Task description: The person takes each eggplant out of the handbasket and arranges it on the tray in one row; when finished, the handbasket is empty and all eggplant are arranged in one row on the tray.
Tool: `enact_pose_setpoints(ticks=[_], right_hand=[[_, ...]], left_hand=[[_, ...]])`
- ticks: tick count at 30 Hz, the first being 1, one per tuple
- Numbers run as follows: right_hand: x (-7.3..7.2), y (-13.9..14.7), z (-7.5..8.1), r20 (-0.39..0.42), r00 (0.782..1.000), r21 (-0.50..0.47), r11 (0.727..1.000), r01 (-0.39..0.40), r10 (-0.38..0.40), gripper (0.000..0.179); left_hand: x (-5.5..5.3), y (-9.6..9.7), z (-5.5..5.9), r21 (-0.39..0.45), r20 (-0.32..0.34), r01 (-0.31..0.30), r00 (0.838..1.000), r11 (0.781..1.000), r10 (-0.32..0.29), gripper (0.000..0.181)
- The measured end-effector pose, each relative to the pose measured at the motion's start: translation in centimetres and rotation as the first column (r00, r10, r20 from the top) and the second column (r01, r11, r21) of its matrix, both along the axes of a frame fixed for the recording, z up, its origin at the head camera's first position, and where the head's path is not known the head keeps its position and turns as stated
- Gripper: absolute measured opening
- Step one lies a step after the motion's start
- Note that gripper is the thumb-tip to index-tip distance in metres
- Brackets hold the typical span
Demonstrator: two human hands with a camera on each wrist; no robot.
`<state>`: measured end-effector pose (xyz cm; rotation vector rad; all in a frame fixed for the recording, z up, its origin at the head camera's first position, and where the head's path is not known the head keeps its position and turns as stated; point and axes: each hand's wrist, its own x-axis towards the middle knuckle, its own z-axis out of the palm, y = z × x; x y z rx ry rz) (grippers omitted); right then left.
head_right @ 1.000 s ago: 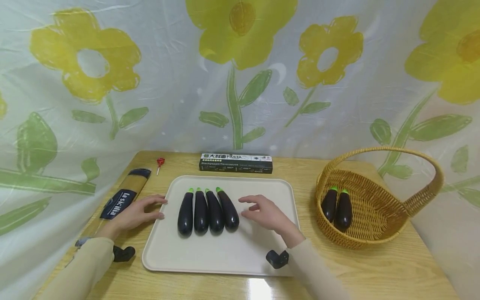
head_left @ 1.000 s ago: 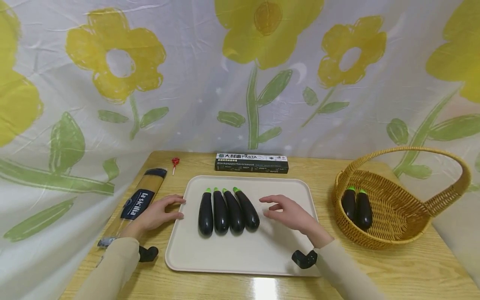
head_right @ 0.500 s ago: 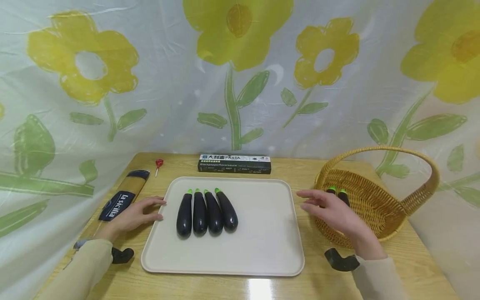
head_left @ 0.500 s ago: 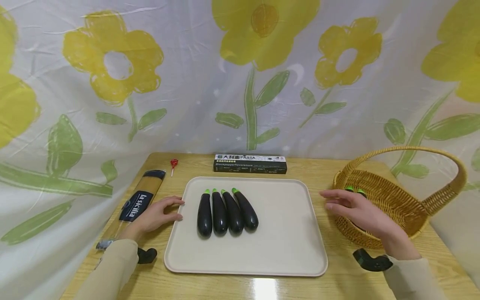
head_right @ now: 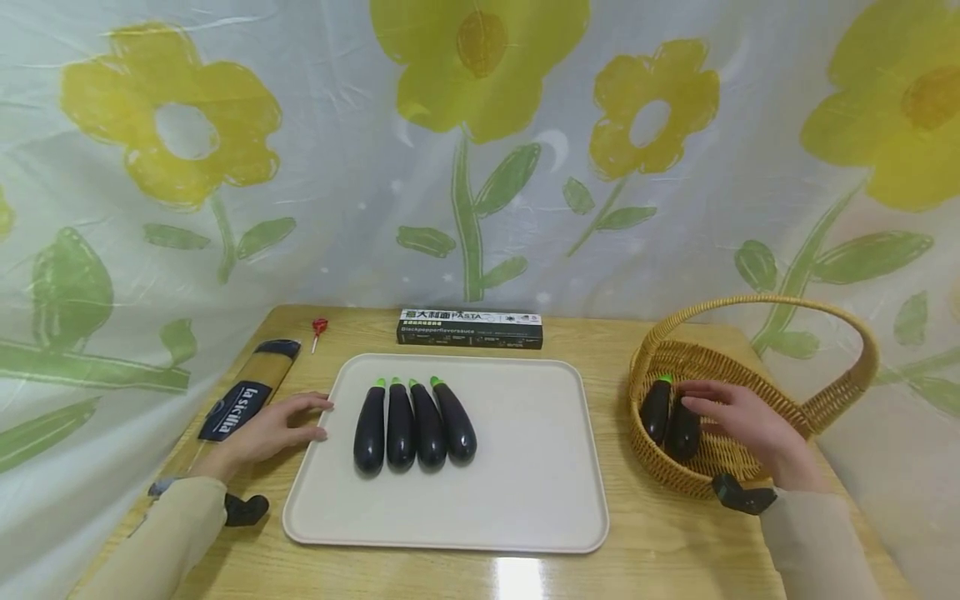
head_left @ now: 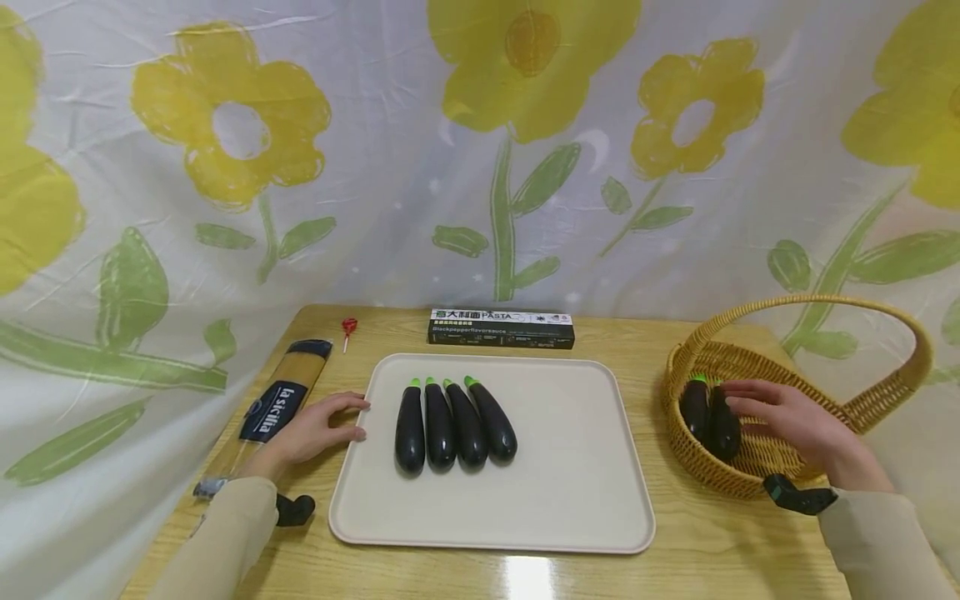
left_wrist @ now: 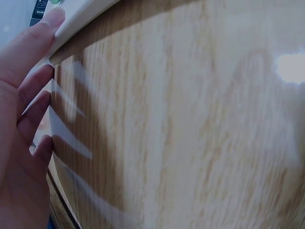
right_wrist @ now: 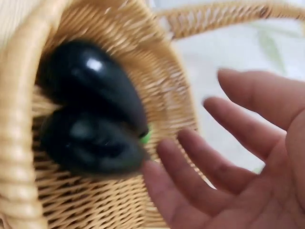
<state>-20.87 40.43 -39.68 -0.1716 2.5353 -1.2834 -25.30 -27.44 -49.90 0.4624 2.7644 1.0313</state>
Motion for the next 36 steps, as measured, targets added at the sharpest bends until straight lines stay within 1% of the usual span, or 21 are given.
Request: enact_pose_setpoints(ticks=[2, 4, 7, 11, 18, 20, 23, 26, 29, 32, 36], right_hand=[[-0.5, 0.6, -0.6, 0.017, 0.999, 0.019, 0.999, 0.038, -0.038, 0.067], [-0.9, 1.0, -1.1, 0.030, 0.998, 0.040, 0.997, 0.060, -0.061, 0.069], [-1.4, 1.5, -1.7, 0.044, 0.996, 0.064, 0.995, 0.073, -0.076, 0.070], [-2.0, 2.2, -1.8, 0.072, 0.994, 0.069, 0.994, 0.080, -0.085, 0.068], [-3.3, 3.1, -1.4, 0.160, 0.981, 0.013, 0.994, 0.106, -0.107, 0.071], [-3.5, 3.3, -1.5, 0.161, 0.981, -0.002, 0.994, 0.113, -0.111, 0.071], [-3.8, 3.7, -1.9, 0.141, 0.982, -0.012, 0.992, 0.125, -0.122, 0.072], [-4.0, 4.0, -2.4, 0.149, 0.976, -0.026, 0.986, 0.164, -0.158, 0.071], [-4.0, 4.2, -2.8, 0.177, 0.966, -0.055, 0.978, 0.199, -0.187, 0.071], [-4.1, 4.1, -3.0, 0.197, 0.963, -0.105, 0.972, 0.209, -0.186, 0.072], [-4.2, 3.8, -3.2, 0.249, 0.956, -0.213, 0.954, 0.213, -0.157, 0.067]], left_hand=[[0.0, 0.0, 0.0, 0.000, -0.003, 0.000, 1.000, 1.000, 0.000, 0.051], [0.0, 0.0, 0.0, 0.000, -0.005, 0.003, 1.000, 1.000, -0.003, 0.051], [-0.1, -0.1, 0.0, 0.004, -0.005, 0.008, 1.000, 1.000, -0.008, 0.051], [-0.2, -0.2, 0.0, 0.009, -0.006, 0.013, 1.000, 1.000, -0.013, 0.051], [-0.3, -0.4, -0.4, 0.019, -0.020, 0.019, 1.000, 1.000, -0.019, 0.050], [-0.2, -0.3, -0.4, 0.024, -0.025, 0.021, 0.999, 0.999, -0.021, 0.049], [-0.2, -0.3, -0.4, 0.026, -0.035, 0.025, 0.999, 0.999, -0.024, 0.049], [0.0, -0.1, -0.3, 0.020, -0.029, 0.027, 0.999, 0.999, -0.026, 0.049], [0.0, -0.1, -0.1, 0.020, -0.020, 0.029, 0.999, 0.999, -0.028, 0.048], [0.0, -0.1, -0.1, 0.019, -0.016, 0.026, 1.000, 0.999, -0.025, 0.048], [0.0, -0.2, -0.1, 0.013, -0.010, 0.019, 1.000, 1.000, -0.018, 0.049]])
